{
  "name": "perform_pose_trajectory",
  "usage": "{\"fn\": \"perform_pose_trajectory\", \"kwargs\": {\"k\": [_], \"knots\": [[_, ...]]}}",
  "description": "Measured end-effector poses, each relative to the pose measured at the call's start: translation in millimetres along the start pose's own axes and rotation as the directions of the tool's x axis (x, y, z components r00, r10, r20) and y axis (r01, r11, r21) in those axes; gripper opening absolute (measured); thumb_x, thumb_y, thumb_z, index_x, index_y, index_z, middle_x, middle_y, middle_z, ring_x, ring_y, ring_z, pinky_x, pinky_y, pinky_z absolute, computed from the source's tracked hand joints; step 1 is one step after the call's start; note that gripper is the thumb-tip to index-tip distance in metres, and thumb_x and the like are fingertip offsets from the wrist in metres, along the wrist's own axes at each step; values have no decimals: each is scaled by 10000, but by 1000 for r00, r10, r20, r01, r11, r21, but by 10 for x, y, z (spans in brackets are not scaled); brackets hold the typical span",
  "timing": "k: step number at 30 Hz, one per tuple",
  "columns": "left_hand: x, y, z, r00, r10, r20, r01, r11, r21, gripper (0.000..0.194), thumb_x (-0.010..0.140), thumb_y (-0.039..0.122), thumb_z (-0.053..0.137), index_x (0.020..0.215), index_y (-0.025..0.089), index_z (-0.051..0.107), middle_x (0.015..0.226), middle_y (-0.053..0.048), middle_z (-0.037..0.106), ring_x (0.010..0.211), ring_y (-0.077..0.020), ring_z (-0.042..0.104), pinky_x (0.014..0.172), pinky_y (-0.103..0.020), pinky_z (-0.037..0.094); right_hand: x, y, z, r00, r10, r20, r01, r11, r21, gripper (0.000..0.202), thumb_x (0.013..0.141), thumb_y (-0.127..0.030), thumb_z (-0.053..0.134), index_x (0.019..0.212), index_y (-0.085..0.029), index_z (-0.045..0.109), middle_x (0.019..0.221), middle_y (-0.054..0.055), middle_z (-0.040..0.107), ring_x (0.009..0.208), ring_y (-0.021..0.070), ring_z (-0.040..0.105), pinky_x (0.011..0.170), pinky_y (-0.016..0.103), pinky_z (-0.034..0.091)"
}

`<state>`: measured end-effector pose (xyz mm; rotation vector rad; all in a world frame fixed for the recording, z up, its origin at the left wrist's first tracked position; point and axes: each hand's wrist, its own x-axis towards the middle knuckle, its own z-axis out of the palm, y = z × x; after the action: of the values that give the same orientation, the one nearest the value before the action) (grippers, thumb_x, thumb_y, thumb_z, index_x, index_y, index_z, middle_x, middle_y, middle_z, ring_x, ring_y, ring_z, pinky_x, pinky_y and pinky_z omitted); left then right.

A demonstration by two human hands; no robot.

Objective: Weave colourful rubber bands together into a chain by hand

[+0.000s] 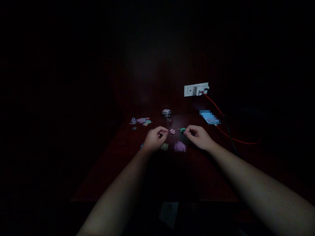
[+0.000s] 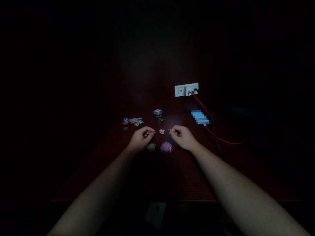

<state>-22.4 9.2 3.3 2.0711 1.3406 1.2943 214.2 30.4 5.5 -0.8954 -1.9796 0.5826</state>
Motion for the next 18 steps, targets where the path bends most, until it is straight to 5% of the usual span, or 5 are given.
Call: {"fn": "perform_pose_trajectory", "kwargs": {"k": [3, 6, 9, 18], "knots": [[67, -415, -331, 967, -114, -229, 137, 987, 89, 206, 831, 293, 543, 945, 171, 666, 913, -50, 713, 798, -154, 656, 697, -238, 503, -1, 11, -7, 1000, 7, 11, -7, 1000, -9, 224, 831, -326, 549, 683, -158, 549, 631, 5, 520, 582, 118, 439, 544, 244, 340], [120, -859, -655, 865, -293, -407, 403, 889, 217, 269, 846, 279, 485, 1012, 160, 661, 912, -61, 713, 801, -170, 656, 734, -261, 507, -6, 7, -9, 1000, 1, 24, 0, 1000, -16, 223, 836, -322, 546, 683, -160, 549, 642, 9, 528, 600, 125, 449, 561, 251, 350], [183, -1149, -813, 849, -386, -362, 497, 816, 294, 332, 853, 262, 442, 1081, 146, 653, 890, -82, 718, 744, -187, 658, 720, -293, 515, -12, -4, -5, 999, 12, 35, -12, 1000, -15, 222, 840, -325, 545, 690, -160, 552, 648, 11, 533, 601, 126, 447, 557, 253, 348], [461, -1407, -724, 936, -318, -150, 351, 817, 457, 332, 764, 292, 594, 1076, 247, 702, 1242, -41, 642, 1190, -271, 530, 1054, -376, 375, -24, -17, -23, 998, 18, 52, -16, 999, -35, 234, 845, -335, 545, 687, -163, 539, 634, -4, 489, 597, 121, 431, 560, 253, 346]]}}
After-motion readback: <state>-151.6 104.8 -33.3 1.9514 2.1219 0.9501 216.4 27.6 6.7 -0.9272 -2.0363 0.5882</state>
